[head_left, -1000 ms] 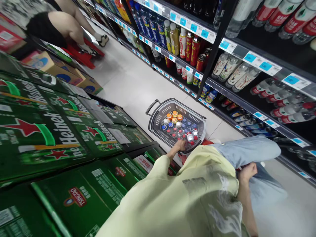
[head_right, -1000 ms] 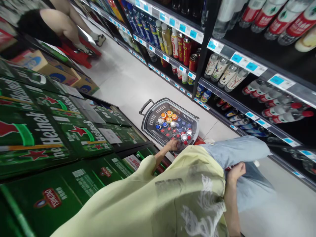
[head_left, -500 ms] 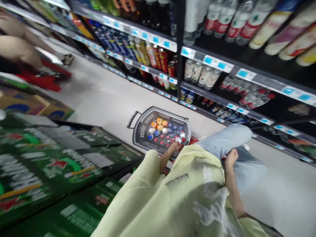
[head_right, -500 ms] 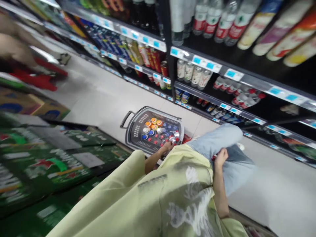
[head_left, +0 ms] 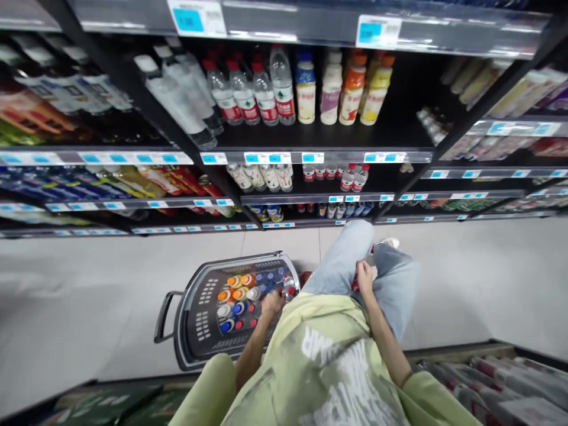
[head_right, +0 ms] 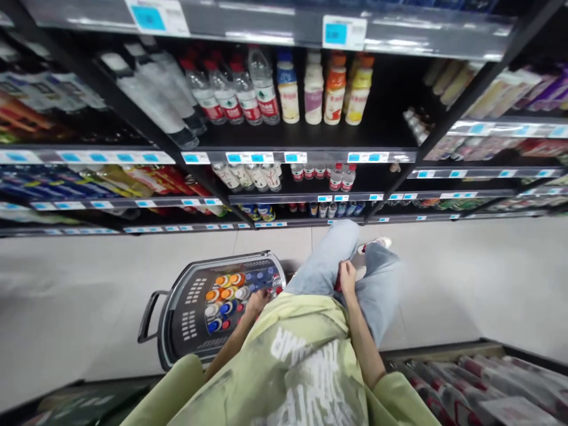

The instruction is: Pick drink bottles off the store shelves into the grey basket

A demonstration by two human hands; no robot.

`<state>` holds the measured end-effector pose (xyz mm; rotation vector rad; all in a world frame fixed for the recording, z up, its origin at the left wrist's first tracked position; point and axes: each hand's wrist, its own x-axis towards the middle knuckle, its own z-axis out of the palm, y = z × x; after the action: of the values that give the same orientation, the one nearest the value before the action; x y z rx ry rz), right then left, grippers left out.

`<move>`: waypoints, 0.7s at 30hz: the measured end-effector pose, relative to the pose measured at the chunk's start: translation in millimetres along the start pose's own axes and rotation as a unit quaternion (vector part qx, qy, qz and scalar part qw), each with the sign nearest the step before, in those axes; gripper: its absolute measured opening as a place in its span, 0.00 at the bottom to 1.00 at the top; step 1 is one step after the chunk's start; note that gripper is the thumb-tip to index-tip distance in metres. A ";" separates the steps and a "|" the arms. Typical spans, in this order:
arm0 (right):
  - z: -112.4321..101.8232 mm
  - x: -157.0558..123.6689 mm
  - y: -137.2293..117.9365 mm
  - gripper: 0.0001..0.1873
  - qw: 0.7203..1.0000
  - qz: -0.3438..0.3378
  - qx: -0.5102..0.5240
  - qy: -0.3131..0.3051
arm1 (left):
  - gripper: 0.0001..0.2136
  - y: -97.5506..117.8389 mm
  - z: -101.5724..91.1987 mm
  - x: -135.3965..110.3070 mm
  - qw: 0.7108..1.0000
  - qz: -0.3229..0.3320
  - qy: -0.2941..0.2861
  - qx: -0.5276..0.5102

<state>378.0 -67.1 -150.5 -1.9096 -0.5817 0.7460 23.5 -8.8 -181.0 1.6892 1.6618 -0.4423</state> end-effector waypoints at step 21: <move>19.5 -0.6 30.9 0.28 0.991 0.060 0.111 -0.041 | 0.32 366.3 -228.5 198.3 0.892 0.375 0.207 0.145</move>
<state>366.1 -68.5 -185.0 -1.7248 -0.4176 0.9314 345.4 322.4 -69.6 2.6144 1.0816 0.0658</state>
